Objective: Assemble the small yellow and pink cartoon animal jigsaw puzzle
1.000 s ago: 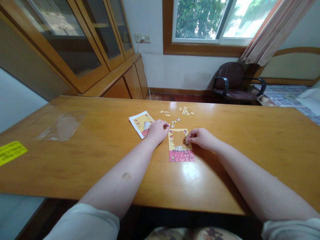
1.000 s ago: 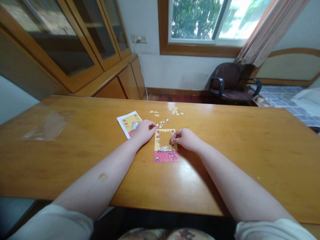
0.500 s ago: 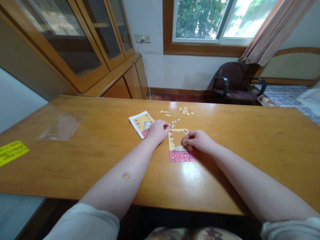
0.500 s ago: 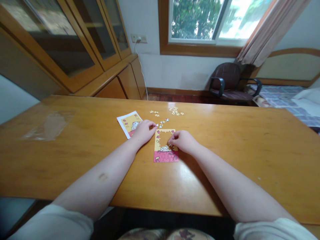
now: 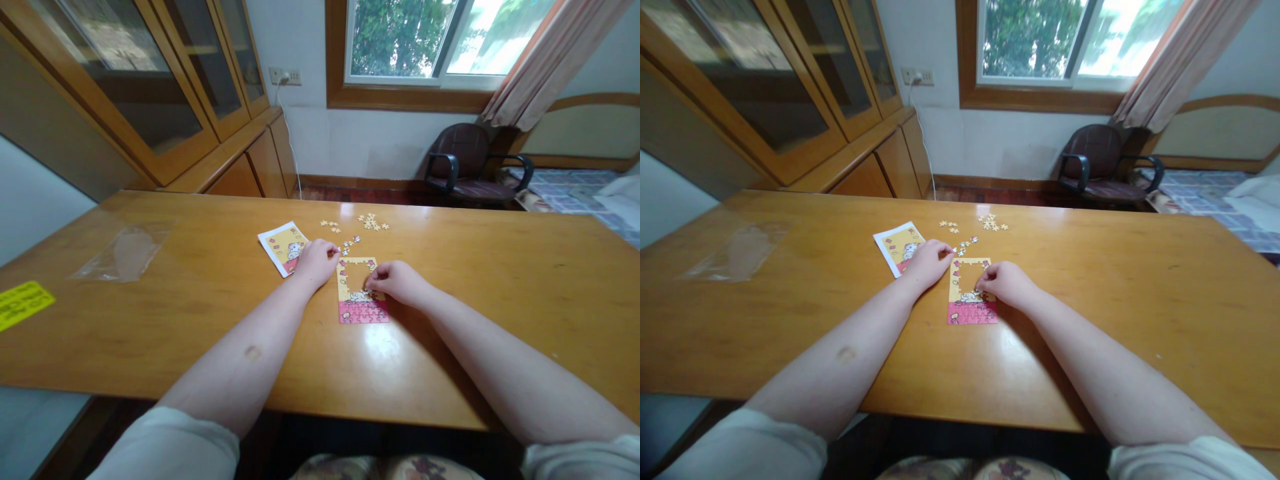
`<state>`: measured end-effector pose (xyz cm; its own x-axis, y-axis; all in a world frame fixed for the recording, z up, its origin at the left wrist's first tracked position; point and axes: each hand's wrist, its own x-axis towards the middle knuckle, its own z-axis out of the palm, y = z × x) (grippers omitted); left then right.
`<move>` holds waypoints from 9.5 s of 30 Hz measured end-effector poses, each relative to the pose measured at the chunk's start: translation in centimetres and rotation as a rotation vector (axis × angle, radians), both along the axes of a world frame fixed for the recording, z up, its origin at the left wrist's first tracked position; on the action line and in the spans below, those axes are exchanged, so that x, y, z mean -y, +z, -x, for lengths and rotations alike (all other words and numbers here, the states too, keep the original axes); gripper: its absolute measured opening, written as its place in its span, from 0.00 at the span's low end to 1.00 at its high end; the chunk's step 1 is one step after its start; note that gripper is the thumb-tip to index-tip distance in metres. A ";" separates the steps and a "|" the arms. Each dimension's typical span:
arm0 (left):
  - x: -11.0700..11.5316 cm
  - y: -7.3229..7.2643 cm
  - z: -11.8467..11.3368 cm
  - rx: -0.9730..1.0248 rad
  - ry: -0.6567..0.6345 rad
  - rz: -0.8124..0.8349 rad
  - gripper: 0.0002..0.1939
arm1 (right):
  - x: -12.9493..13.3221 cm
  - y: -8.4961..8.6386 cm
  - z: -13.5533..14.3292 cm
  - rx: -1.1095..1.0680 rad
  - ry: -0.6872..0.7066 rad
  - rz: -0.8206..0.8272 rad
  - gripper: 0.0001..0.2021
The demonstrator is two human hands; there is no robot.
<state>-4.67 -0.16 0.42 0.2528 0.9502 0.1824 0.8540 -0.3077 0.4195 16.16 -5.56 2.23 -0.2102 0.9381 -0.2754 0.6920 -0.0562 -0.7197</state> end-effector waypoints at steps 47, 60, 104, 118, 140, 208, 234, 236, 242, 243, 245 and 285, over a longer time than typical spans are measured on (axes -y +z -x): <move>-0.1 0.0 0.0 0.060 0.055 -0.014 0.10 | 0.8 1.7 -0.5 0.370 0.341 -0.373 0.10; -0.1 -0.2 0.1 0.099 0.055 -0.002 0.10 | 0.5 0.8 -0.3 0.283 0.261 -0.456 0.09; -0.3 -0.1 0.0 0.126 0.040 -0.004 0.10 | -2.4 1.5 0.1 0.702 0.247 -0.762 0.18; -0.2 0.0 0.0 0.143 0.043 0.013 0.09 | 6.4 -0.7 -2.0 0.570 0.529 -0.827 0.15; -0.4 -0.5 0.1 0.139 0.035 0.005 0.09 | 8.6 1.0 -0.3 0.710 0.422 -0.498 0.22; -0.5 -0.5 0.2 0.150 0.039 -0.002 0.09 | 7.4 0.7 -0.1 0.667 0.301 -0.416 0.27; 0.4 -0.5 0.0 -0.083 0.062 -0.018 0.15 | 7.5 6.2 -0.2 0.355 0.117 -0.257 0.20; 0.3 -0.6 0.1 -0.085 0.071 -0.013 0.14 | 7.1 6.2 -0.4 0.280 0.039 -0.292 0.21; 0.3 -0.1 0.1 -0.092 0.102 0.007 0.14 | 5.1 1.5 -1.2 0.206 -0.105 -0.449 0.19; 0.3 0.0 0.1 -0.091 0.107 0.014 0.14 | 4.9 0.9 -1.1 0.205 -0.083 -0.450 0.18; 0.3 0.2 0.1 -0.087 0.109 0.025 0.13 | 4.7 0.1 -1.0 0.204 -0.030 -0.450 0.17; 2.3 2.5 -0.7 0.136 -0.697 0.240 0.08 | 5.1 0.5 -1.2 0.343 0.174 -0.483 0.17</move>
